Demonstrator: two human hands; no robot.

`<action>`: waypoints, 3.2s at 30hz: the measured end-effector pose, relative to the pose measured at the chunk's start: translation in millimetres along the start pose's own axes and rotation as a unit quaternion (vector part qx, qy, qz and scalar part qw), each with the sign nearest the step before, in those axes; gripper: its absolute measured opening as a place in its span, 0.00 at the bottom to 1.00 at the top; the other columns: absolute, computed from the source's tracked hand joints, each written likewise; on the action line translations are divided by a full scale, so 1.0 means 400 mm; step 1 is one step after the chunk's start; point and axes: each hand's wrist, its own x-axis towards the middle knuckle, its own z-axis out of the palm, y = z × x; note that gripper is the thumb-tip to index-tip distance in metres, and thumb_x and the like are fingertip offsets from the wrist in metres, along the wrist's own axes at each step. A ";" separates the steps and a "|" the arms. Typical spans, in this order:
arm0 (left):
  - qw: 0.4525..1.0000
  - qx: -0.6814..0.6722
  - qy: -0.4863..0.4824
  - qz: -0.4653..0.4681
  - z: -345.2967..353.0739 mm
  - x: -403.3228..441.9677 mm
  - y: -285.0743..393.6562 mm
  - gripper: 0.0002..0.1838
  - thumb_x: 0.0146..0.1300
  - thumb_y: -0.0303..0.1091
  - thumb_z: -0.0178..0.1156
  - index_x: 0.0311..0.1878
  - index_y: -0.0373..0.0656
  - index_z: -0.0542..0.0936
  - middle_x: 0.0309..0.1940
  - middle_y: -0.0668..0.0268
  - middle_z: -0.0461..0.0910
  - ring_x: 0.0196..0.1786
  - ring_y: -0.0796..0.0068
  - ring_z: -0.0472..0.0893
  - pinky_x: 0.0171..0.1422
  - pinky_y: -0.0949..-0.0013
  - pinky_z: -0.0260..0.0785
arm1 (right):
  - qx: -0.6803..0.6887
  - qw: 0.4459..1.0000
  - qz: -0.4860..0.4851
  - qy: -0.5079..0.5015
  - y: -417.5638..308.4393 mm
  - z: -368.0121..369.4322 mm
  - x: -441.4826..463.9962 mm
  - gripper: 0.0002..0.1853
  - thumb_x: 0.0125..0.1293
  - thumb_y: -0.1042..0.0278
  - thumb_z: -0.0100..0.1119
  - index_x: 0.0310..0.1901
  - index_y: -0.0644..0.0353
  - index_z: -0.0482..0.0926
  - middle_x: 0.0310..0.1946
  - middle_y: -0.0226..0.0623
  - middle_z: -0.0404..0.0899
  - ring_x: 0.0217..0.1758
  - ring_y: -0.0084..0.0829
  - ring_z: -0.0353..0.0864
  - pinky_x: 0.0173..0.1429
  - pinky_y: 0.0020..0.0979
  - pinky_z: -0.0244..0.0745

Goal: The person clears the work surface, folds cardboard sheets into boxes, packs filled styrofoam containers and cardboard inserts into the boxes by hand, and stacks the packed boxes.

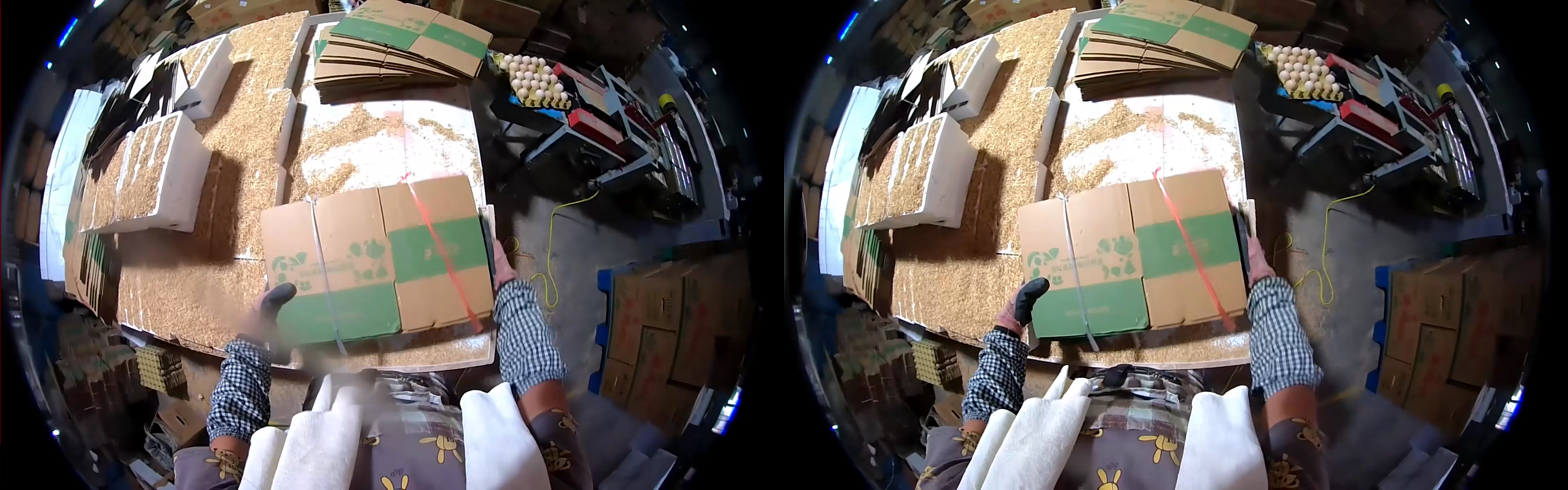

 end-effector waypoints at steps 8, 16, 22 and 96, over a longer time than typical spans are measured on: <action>0.937 0.322 0.101 0.095 -0.105 -0.045 -0.107 0.39 0.56 0.30 0.66 0.70 0.36 0.61 0.58 0.60 0.74 0.57 0.69 0.75 0.61 0.67 0.69 | 0.050 0.999 -0.018 -0.003 0.120 -0.294 0.026 0.28 0.77 0.50 0.36 0.70 0.57 0.61 0.67 0.35 0.67 0.68 0.33 0.68 0.72 0.32 0.61; 0.649 0.648 0.314 0.245 0.239 -0.015 0.036 0.54 0.40 0.61 0.70 0.69 0.43 0.64 0.65 0.35 0.57 0.66 0.36 0.60 0.70 0.40 0.51 | -0.494 0.796 -0.245 0.249 -0.102 0.151 0.698 0.50 0.57 0.36 0.62 0.73 0.56 0.53 0.74 0.42 0.53 0.77 0.43 0.50 0.77 0.47 0.48; 0.693 0.617 0.319 0.196 0.221 -0.017 0.074 0.40 0.47 0.61 0.66 0.64 0.53 0.74 0.63 0.35 0.61 0.66 0.38 0.62 0.71 0.44 0.52 | -0.526 0.773 -0.321 -0.152 0.035 0.916 0.767 0.30 0.71 0.49 0.40 0.70 0.56 0.61 0.69 0.41 0.64 0.74 0.38 0.57 0.77 0.48 0.40; 0.643 0.595 -0.350 0.332 0.210 -0.366 0.373 0.38 0.52 0.34 0.68 0.69 0.44 0.67 0.75 0.49 0.46 0.76 0.43 0.49 0.78 0.50 0.45 | -0.626 0.501 -0.531 0.275 -0.229 0.417 -0.352 0.38 0.46 0.54 0.71 0.60 0.57 0.71 0.64 0.41 0.62 0.70 0.47 0.58 0.71 0.60 0.48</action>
